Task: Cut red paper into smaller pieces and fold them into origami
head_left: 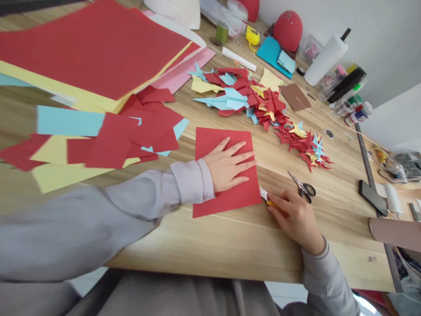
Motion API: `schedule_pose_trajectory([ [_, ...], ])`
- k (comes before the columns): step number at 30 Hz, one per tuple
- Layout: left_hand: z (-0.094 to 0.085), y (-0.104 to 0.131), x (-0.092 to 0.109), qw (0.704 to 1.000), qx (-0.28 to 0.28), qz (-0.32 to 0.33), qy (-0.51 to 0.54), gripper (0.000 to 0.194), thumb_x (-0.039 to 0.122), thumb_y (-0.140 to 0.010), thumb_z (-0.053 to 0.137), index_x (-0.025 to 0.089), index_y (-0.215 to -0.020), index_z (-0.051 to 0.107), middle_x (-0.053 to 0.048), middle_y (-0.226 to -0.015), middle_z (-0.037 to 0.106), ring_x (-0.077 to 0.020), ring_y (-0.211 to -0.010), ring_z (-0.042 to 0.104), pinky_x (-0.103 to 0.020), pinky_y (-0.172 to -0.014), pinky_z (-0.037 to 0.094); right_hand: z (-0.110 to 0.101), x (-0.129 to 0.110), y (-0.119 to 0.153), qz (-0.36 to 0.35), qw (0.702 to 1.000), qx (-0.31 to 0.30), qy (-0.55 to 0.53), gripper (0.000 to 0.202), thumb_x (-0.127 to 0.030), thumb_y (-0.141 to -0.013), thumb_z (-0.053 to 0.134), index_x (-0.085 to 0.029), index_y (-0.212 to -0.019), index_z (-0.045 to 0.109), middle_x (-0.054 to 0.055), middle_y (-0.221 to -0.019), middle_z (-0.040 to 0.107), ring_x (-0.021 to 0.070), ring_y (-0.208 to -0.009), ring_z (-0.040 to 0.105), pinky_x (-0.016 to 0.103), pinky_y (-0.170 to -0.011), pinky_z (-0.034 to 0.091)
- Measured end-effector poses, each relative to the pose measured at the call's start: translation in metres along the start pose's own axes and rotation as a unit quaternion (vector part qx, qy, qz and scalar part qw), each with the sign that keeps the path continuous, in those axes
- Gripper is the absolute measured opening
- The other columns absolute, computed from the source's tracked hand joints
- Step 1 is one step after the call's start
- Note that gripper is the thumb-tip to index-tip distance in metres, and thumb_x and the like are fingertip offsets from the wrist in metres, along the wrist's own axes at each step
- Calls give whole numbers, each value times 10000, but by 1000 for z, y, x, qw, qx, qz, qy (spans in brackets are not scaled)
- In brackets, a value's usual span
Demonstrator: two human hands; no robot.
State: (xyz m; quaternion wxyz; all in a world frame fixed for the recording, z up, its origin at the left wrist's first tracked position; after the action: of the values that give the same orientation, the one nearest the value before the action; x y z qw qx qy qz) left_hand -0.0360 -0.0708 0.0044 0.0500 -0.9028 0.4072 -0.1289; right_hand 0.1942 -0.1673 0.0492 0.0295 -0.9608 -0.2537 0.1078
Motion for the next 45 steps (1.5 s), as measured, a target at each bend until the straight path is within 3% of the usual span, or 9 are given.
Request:
schedule_pose_trajectory([
  [45, 8, -1, -3, 1000, 11, 8, -6, 499, 481, -970, 374, 292, -1423, 466, -46, -1517, 417, -376, -1420, 269, -654, -1113, 118, 5, -14, 0, 23, 1000, 11, 18, 291, -313, -947, 506, -160, -1067, 722, 33, -744, 580, 122, -615, 551, 234, -556, 379],
])
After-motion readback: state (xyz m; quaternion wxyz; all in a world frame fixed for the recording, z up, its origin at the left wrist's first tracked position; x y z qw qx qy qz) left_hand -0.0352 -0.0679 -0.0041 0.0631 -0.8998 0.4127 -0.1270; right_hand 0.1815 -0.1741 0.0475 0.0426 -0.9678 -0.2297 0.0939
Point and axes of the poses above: each hand's wrist, its own y-axis away from the middle knuckle, its own z-axis out of the palm, x = y × z, the point moved 2 cm from there along -y, towards the middle knuckle
